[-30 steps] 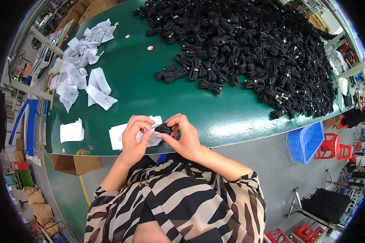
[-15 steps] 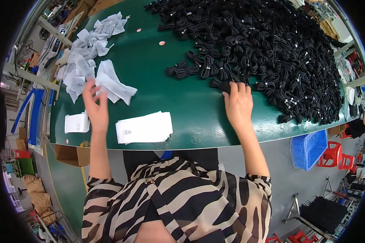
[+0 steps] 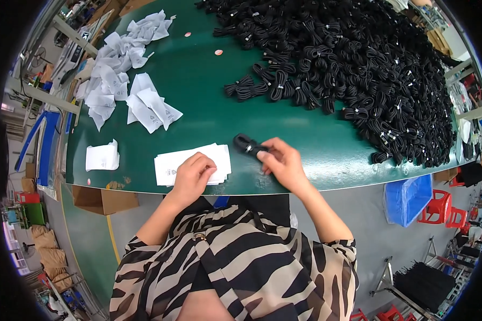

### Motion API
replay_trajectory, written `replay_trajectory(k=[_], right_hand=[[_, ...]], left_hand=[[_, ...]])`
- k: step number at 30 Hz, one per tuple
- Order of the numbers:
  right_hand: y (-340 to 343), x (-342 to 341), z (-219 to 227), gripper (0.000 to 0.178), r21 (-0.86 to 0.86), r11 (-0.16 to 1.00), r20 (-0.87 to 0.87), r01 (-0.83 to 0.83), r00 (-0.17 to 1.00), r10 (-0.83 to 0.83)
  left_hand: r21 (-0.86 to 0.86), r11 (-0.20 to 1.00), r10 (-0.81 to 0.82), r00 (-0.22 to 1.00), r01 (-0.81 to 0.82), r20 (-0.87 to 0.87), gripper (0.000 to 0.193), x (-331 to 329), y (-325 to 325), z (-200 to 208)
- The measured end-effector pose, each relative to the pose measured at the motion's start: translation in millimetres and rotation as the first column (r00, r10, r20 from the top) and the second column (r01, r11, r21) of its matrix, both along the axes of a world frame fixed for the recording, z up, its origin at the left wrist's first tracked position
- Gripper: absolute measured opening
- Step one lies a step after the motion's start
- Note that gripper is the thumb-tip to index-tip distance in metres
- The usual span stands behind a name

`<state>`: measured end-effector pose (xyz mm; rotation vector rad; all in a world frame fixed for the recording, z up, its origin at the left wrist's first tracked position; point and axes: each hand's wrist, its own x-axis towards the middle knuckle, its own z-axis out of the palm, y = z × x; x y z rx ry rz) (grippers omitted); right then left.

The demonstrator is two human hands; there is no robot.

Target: Packaging small black industrial components into individual white plastic bags at an assembly line station.

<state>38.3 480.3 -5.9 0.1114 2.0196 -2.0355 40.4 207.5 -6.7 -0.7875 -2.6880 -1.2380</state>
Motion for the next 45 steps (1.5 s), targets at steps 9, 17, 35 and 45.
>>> replay_trajectory(k=[9,17,35,45], right_hand=[[-24,21,5,0.017,0.035,0.977,0.128,-0.211,0.97,0.205],[-23,16,1,0.017,0.021,0.995,0.13,-0.094,0.987,0.09],[-28,14,9,0.027,-0.241,0.957,0.37,-0.161,0.896,0.244],[-39,28,10,0.035,0.355,0.925,-0.502,-0.134,0.807,0.31]], left_hand=[[0.196,0.97,0.098,0.968,-0.145,0.231,0.006,5,2,-2],[-0.096,0.995,-0.044,0.973,0.023,-0.227,0.007,6,5,-3],[0.106,0.985,-0.119,0.984,0.134,-0.136,0.015,5,9,19],[0.225,0.974,-0.017,0.999,0.028,-0.049,0.012,3,5,23]])
